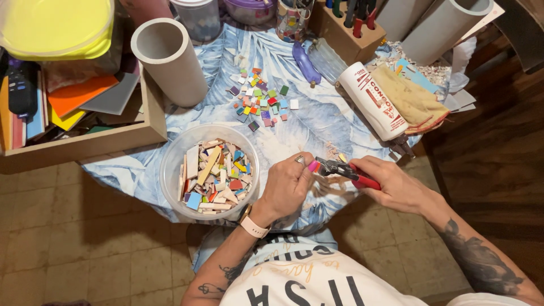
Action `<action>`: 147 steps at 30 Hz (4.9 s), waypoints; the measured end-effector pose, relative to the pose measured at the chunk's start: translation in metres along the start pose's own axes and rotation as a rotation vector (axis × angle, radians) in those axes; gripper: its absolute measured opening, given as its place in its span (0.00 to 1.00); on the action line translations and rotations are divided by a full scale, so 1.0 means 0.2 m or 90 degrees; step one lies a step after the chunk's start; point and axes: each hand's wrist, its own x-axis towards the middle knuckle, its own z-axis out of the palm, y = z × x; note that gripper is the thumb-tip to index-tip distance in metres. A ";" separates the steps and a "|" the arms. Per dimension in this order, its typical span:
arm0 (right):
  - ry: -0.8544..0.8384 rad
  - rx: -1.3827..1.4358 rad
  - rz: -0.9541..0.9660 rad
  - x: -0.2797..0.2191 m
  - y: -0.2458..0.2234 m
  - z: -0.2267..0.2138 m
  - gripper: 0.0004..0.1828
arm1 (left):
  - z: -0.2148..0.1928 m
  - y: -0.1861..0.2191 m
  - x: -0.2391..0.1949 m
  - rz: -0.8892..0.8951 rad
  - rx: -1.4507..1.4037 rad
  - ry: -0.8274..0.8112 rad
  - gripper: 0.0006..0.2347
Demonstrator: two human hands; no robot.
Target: Cutting small mosaic tiles into smaller fragments using glass nippers over a bowl
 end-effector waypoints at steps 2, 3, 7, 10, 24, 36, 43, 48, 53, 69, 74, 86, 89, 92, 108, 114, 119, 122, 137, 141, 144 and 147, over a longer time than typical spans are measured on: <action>-0.001 -0.002 0.004 0.00 0.00 0.00 0.26 | 0.00 -0.01 0.00 -0.001 -0.001 0.000 0.10; -0.003 -0.004 0.009 0.00 -0.01 0.00 0.25 | 0.00 -0.01 0.00 -0.002 -0.002 0.000 0.10; 0.000 0.008 0.018 0.00 0.05 0.03 0.24 | 0.01 -0.02 0.00 0.000 -0.007 0.001 0.10; 0.006 0.003 0.022 -0.01 0.13 0.07 0.22 | 0.02 -0.02 -0.01 0.002 -0.027 0.004 0.10; 0.270 0.233 -0.049 0.02 0.10 0.23 0.08 | 0.01 -0.03 -0.02 -0.008 -0.039 -0.002 0.07; 0.271 0.262 -0.037 0.05 -0.14 0.16 0.02 | 0.03 -0.06 -0.03 -0.034 -0.052 0.006 0.05; 0.283 0.240 -0.068 0.06 -0.14 0.16 0.02 | 0.04 -0.05 -0.04 -0.044 -0.064 0.008 0.05; 0.297 0.239 -0.060 0.02 -0.16 0.15 0.05 | -0.06 0.24 -0.06 -0.076 -0.012 -0.029 0.08; 0.271 0.395 0.114 -0.08 -0.10 0.27 0.13 | -0.29 0.35 0.06 0.034 0.328 -0.213 0.11; 0.288 0.669 -0.015 -0.08 -0.15 0.38 0.13 | -0.19 -0.63 0.92 0.014 0.709 -0.495 0.10; 0.293 0.673 -0.019 -0.06 -0.14 0.41 0.14 | -0.39 -0.37 0.84 0.059 0.601 -0.322 0.16; 0.316 0.754 -0.148 0.13 -0.32 0.57 0.12 | -0.91 0.11 0.11 0.000 0.538 -0.273 0.06; 0.327 0.682 -0.136 0.16 -0.32 0.59 0.12 | -0.96 0.01 0.01 0.018 0.575 -0.262 0.07; 0.311 0.611 -0.160 0.16 -0.29 0.61 0.12 | -0.97 -0.07 -0.03 0.048 0.563 -0.262 0.07; 0.192 0.462 -0.102 0.20 -0.27 0.61 0.09 | -0.83 -0.30 0.02 0.183 0.512 -0.316 0.03; 0.190 0.524 -0.128 0.24 -0.32 0.59 0.09 | -0.73 -0.33 0.04 0.255 0.615 -0.299 0.05; 0.237 0.564 -0.072 0.19 -0.25 0.63 0.12 | -0.69 -0.32 0.05 0.279 0.641 -0.304 0.06; 0.216 0.608 -0.105 0.21 -0.25 0.62 0.11 | -0.69 -0.27 0.05 0.282 0.681 -0.283 0.07; 0.160 0.598 -0.108 0.18 -0.23 0.55 0.18 | -0.63 -0.19 -0.02 0.209 0.748 -0.340 0.05; 0.178 0.583 -0.078 0.17 -0.21 0.56 0.19 | -0.63 -0.18 -0.04 0.210 0.811 -0.302 0.05; 0.192 0.553 -0.077 0.15 -0.16 0.59 0.22 | -0.63 -0.18 -0.05 0.234 0.805 -0.290 0.05; 0.198 0.521 -0.074 0.17 -0.22 0.56 0.20 | -0.64 -0.14 -0.04 0.257 0.779 -0.283 0.04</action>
